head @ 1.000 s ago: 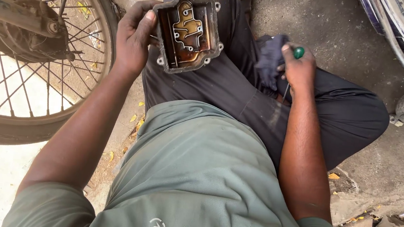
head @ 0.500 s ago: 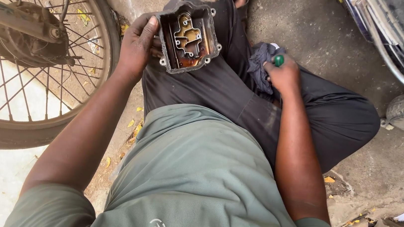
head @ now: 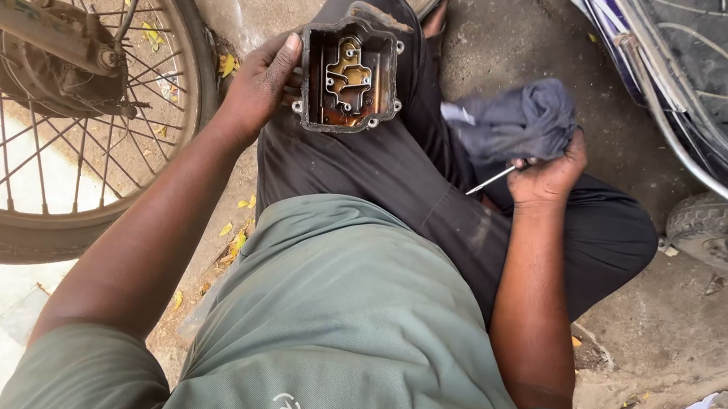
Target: Dismantling and cleaning a small motorcycle engine component, possibly a carburetor or valve cover assembly.
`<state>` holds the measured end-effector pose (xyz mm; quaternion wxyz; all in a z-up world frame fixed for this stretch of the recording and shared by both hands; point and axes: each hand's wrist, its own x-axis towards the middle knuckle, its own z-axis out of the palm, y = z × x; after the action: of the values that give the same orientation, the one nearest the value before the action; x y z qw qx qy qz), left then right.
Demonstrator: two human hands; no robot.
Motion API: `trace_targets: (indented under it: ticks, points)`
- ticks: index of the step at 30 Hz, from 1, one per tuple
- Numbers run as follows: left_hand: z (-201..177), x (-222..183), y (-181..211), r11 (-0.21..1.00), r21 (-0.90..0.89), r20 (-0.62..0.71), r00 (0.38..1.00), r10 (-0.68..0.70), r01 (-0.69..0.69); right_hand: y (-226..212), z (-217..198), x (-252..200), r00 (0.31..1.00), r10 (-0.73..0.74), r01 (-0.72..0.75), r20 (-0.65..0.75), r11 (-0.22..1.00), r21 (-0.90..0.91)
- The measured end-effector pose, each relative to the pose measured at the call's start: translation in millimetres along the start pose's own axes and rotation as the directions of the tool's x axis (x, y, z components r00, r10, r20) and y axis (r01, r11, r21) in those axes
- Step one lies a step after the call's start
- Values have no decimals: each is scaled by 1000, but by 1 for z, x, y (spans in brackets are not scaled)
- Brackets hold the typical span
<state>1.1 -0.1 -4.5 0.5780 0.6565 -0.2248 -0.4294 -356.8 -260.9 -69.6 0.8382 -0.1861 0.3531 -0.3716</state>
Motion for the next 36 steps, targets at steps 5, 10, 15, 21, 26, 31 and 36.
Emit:
trace_targets:
  ticks: [5,10,15,21,26,31,36]
  points:
    - [1,7,-18,994,100,-28,999,-30,33,-4,52,-24,994,22,-28,-104,998,-54]
    - [7,5,-3,994,33,-82,992,-98,100,-4,27,-17,999,-25,24,-21,997,-72]
    - [13,4,8,973,187,-266,960,-83,136,-20,48,-36,986,-128,132,109,991,-30]
    - [80,-36,88,898,260,-142,905,401,-356,-31,107,-73,948,-226,244,226,968,-56]
    - [156,-33,102,907,-53,349,843,409,-418,-20,159,-94,862,-196,419,468,796,-438]
    - [172,-16,103,941,-89,298,893,339,-327,-44,156,-95,881,-335,464,334,753,-467]
    - [164,-16,104,978,-8,283,938,201,-207,-63,140,-97,882,-413,471,227,776,-420]
